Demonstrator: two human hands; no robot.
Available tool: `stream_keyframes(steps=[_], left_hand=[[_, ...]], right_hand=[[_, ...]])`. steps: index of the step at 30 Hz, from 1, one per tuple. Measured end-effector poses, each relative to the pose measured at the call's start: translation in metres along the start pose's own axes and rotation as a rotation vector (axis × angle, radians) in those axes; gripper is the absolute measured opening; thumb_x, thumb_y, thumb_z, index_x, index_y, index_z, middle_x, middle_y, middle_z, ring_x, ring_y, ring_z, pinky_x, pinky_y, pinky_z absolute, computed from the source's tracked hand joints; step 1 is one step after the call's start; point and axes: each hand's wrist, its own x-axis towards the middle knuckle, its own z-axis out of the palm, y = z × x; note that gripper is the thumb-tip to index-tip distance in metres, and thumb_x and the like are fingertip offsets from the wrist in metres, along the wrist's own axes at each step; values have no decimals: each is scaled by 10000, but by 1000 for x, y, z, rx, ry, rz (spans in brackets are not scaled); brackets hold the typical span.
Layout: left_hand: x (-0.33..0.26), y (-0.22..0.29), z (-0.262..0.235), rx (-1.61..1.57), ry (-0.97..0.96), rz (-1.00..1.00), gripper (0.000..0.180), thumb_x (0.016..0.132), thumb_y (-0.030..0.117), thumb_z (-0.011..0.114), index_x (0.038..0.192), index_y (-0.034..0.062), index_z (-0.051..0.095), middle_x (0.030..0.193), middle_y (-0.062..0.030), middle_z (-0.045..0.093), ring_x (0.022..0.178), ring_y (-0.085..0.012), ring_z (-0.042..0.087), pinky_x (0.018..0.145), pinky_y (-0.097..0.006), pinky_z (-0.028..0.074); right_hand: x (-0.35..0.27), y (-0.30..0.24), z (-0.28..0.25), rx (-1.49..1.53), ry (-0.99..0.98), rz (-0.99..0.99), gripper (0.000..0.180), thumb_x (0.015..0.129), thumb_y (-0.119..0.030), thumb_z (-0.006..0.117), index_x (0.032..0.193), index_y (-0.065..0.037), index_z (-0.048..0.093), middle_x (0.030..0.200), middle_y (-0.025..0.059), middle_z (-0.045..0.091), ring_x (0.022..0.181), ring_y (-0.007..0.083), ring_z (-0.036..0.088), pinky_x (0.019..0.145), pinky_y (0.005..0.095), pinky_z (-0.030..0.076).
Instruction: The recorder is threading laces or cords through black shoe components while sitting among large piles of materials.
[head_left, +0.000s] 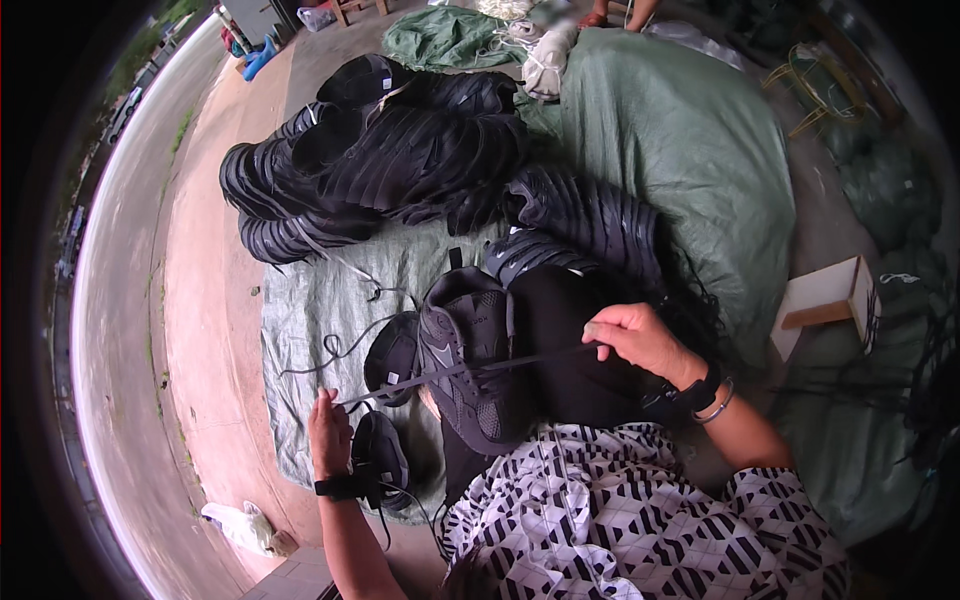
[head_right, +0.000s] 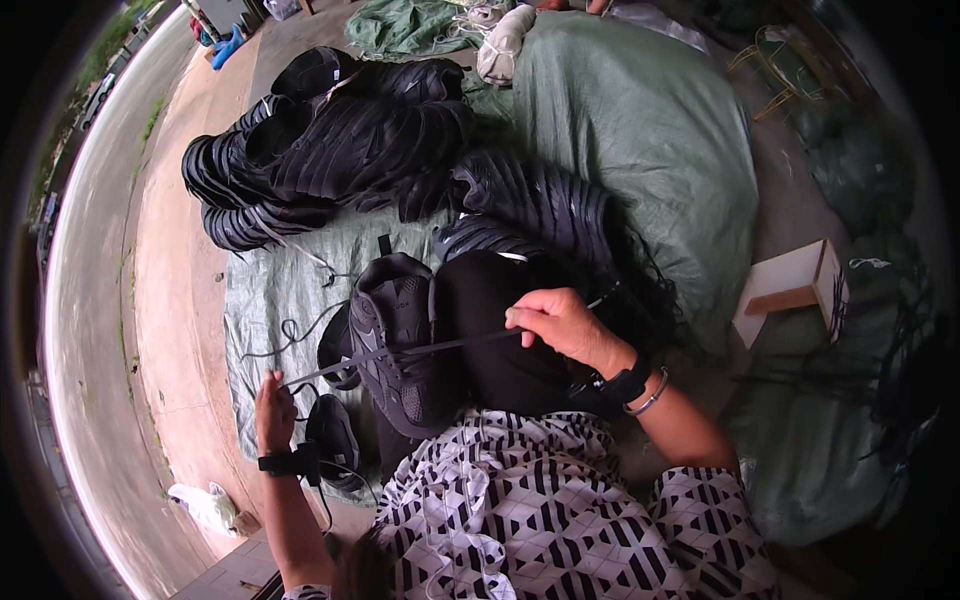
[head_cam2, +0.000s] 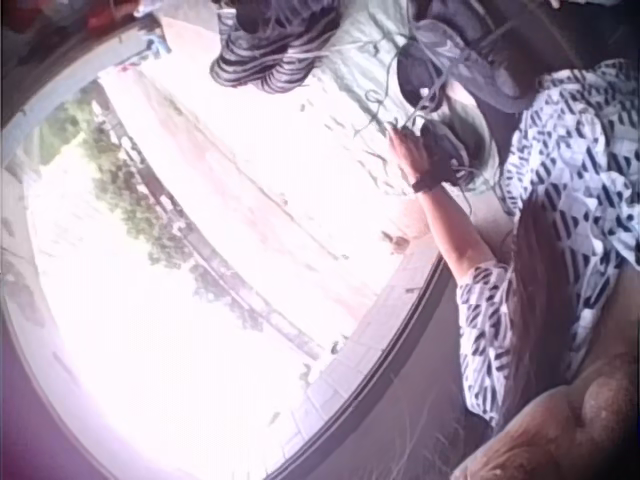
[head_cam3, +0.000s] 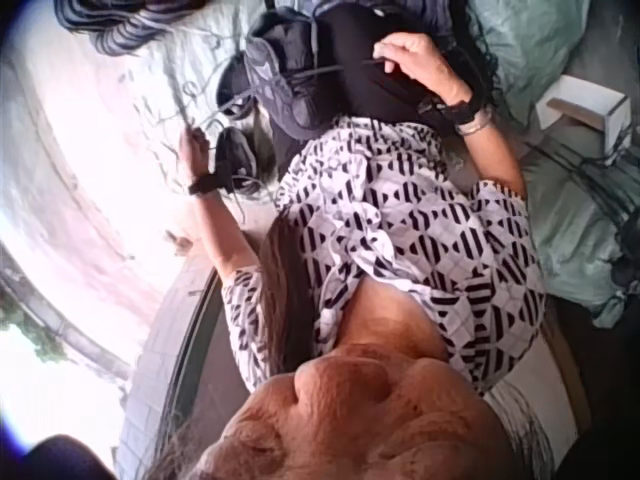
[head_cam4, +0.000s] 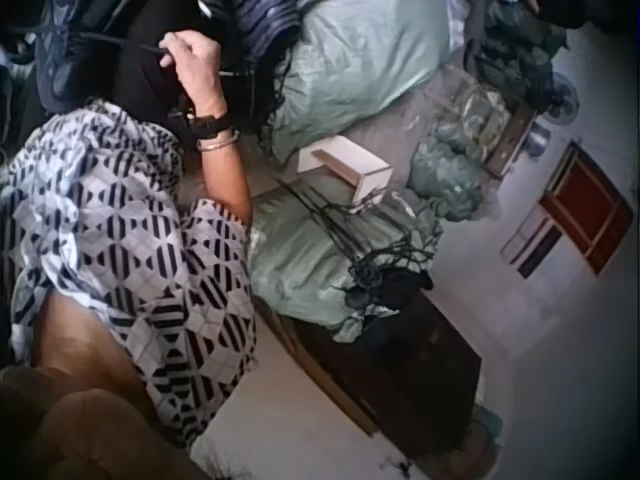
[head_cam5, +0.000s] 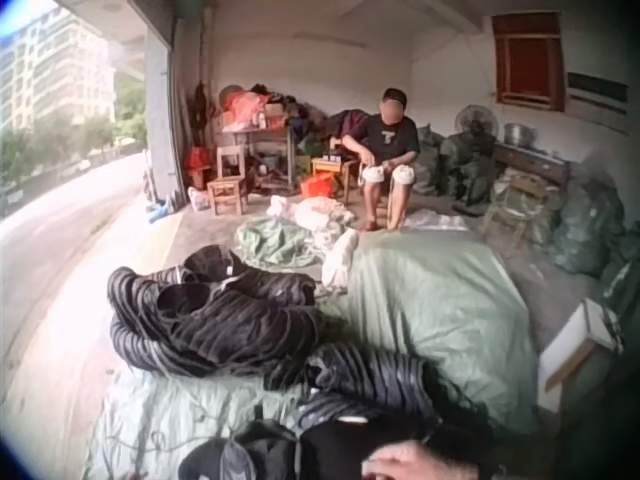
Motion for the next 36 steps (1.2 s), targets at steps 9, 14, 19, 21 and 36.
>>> stream_keyframes(steps=[9,14,19,21,36], left_hand=[[-8,-23,43,483,9,341,305,975,282,458,947,24,617,736,-7,601,659,-72,526,628,-208,413],[-62,23,152,231,-221,519,269,978,200,475,1162,14,537,781,-12,618,706,-64,566,660,-207,442],[-64,0,167,306,-349,345,255,976,262,488,870,40,558,660,32,530,535,-30,382,495,-190,312],[-61,3,158,321,-387,338,283,966,267,511,815,32,558,647,29,528,552,-38,422,508,-190,334],[-72,4,151,367,-375,272,216,915,234,602,850,30,623,683,78,493,603,-21,379,544,-181,296]], right_hand=[[14,2,-23,-325,266,-215,216,885,-117,507,1051,-43,625,695,70,624,638,125,581,605,275,489],[25,-32,40,-96,137,-437,235,871,-2,514,1091,-3,597,706,58,610,630,113,584,585,259,490],[18,-25,59,-332,18,-356,55,820,-74,616,834,-23,605,690,132,628,634,267,644,558,343,498],[18,-17,64,-380,76,-426,64,815,-89,624,813,-26,609,700,128,633,650,276,642,569,350,497],[26,-11,67,-515,162,-483,114,822,-145,606,762,-54,571,723,115,631,707,321,627,618,415,487]])
